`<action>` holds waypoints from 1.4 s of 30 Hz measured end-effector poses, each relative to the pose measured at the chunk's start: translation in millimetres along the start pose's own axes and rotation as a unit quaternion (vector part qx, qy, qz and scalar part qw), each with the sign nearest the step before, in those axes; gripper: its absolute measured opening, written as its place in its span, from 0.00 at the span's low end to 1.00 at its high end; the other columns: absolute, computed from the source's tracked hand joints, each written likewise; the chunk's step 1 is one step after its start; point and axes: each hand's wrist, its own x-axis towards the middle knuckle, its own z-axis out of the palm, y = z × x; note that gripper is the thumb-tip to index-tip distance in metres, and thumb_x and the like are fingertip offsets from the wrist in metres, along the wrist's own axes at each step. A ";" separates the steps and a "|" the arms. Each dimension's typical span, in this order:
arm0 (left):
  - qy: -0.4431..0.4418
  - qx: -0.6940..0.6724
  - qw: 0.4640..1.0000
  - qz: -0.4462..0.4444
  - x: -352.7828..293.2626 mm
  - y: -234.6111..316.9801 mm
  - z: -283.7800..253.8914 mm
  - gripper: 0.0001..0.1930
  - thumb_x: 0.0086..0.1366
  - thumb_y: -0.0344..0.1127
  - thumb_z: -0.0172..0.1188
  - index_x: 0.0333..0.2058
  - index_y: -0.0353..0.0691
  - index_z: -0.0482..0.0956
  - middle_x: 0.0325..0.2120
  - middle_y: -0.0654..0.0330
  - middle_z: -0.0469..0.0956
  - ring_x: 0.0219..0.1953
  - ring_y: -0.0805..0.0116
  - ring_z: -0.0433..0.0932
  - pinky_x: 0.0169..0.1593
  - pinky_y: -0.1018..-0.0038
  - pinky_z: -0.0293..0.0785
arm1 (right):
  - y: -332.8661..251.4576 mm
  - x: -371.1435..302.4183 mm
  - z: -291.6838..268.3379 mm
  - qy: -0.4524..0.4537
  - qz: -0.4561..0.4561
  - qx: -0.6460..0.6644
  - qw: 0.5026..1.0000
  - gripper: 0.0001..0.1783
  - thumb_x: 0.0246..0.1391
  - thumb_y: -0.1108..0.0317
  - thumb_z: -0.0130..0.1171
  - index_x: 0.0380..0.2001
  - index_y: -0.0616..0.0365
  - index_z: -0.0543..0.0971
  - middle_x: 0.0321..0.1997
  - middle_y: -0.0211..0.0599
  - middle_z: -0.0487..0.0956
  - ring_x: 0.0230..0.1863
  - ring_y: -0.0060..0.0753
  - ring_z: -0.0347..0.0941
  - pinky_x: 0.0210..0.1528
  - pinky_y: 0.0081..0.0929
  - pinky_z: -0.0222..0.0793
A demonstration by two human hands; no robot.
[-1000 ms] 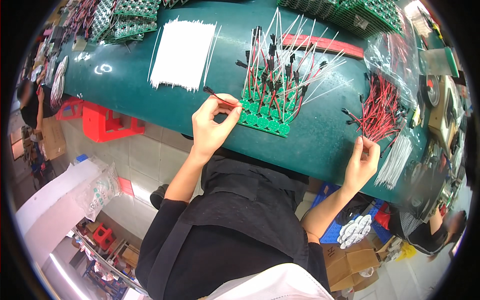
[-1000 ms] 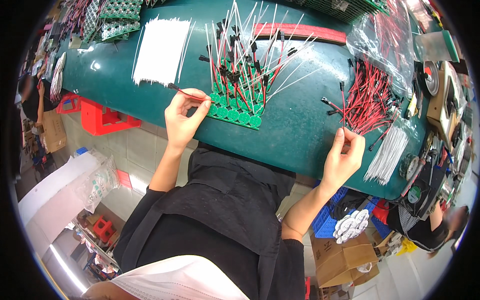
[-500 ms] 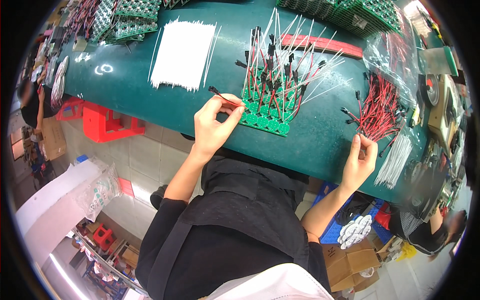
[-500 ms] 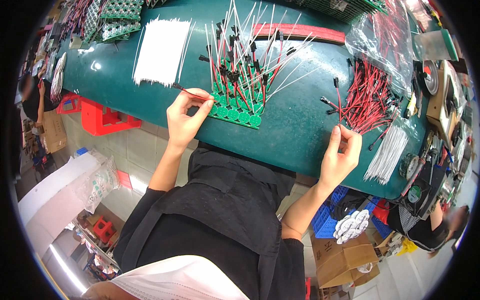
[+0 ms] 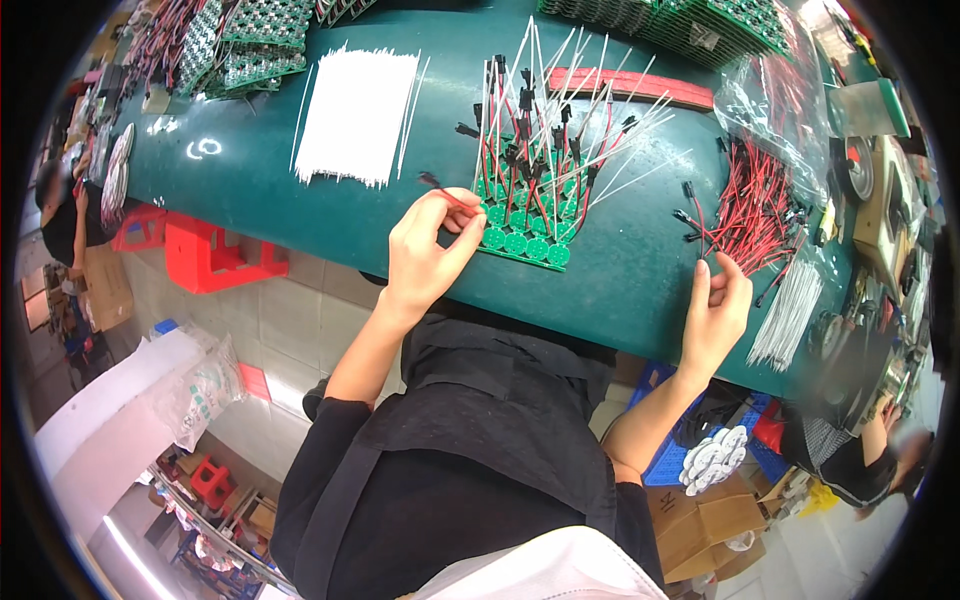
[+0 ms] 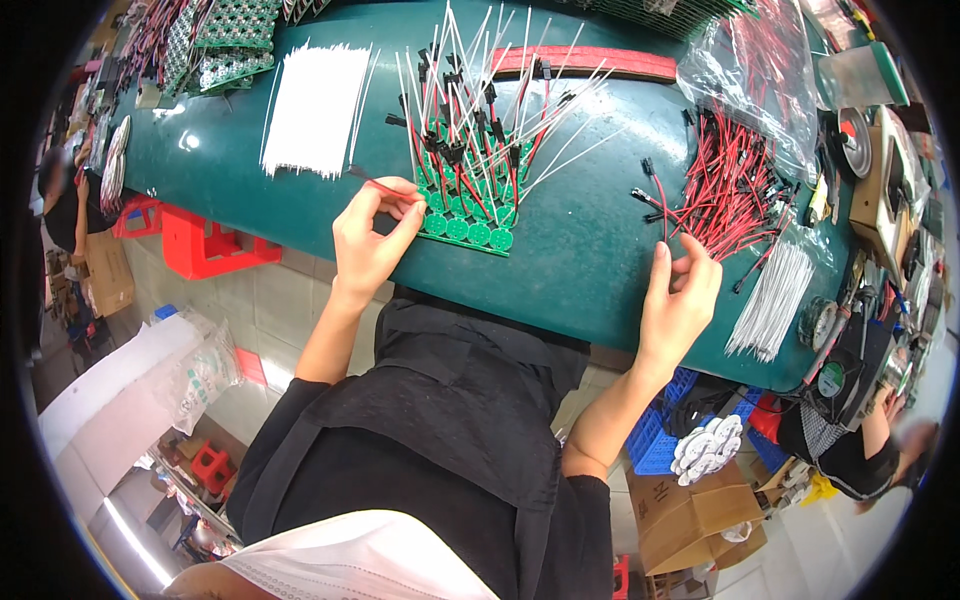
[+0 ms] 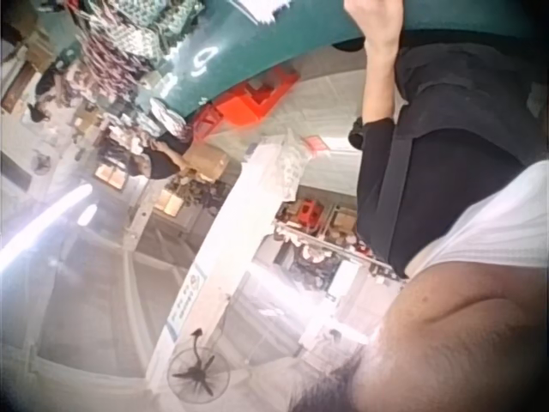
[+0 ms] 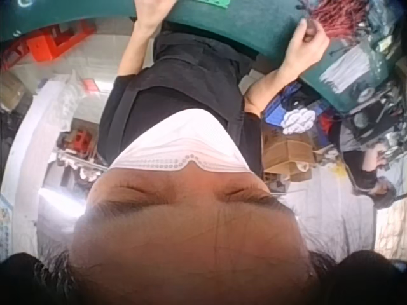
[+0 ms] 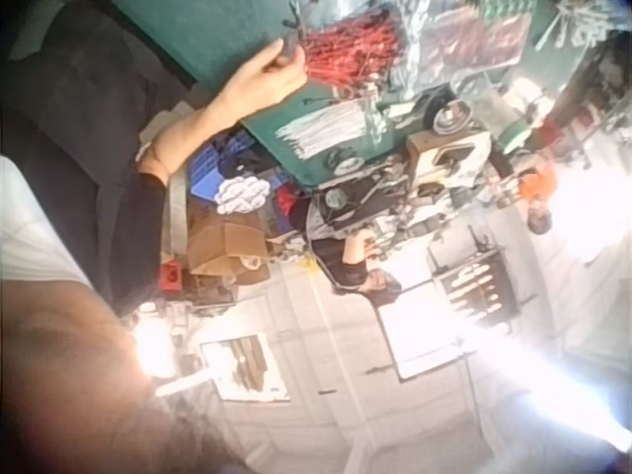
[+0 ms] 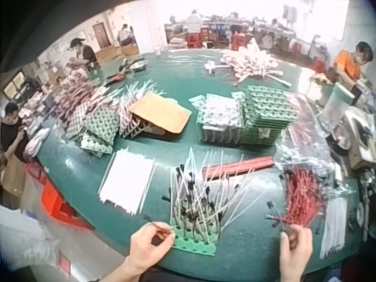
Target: Assembling electronic components by manually inserting wires into a circuit board.
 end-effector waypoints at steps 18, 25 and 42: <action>-0.044 -0.062 0.993 -0.095 9.8 5.6 -2.4 0.14 0.56 0.25 0.67 0.38 0.36 0.71 0.32 0.60 0.74 0.29 0.75 0.78 0.33 0.78 0.76 | 162.7 17.9 -87.9 0.007 0.025 -0.292 0.956 0.10 0.55 0.70 0.60 0.39 0.62 0.75 0.34 0.47 0.77 0.35 0.50 0.75 0.39 0.42 0.70; 0.001 -0.099 0.985 -0.143 14.1 3.2 -63.9 0.08 0.60 0.25 0.65 0.36 0.35 0.74 0.32 0.65 0.76 0.35 0.78 0.77 0.39 0.81 0.74 | 168.2 25.7 -94.7 -0.051 0.032 -0.326 0.943 0.12 0.53 0.71 0.55 0.41 0.64 0.76 0.36 0.52 0.77 0.38 0.55 0.75 0.43 0.45 0.70; -0.109 0.406 0.902 -0.103 92.4 -46.9 -90.1 0.12 0.56 0.41 0.61 0.28 0.36 0.79 0.27 0.48 0.80 0.33 0.48 0.82 0.35 0.57 0.78 | 144.7 30.8 -103.1 -0.019 0.010 -0.459 0.888 0.14 0.57 0.57 0.60 0.36 0.57 0.81 0.31 0.43 0.80 0.34 0.43 0.78 0.35 0.39 0.74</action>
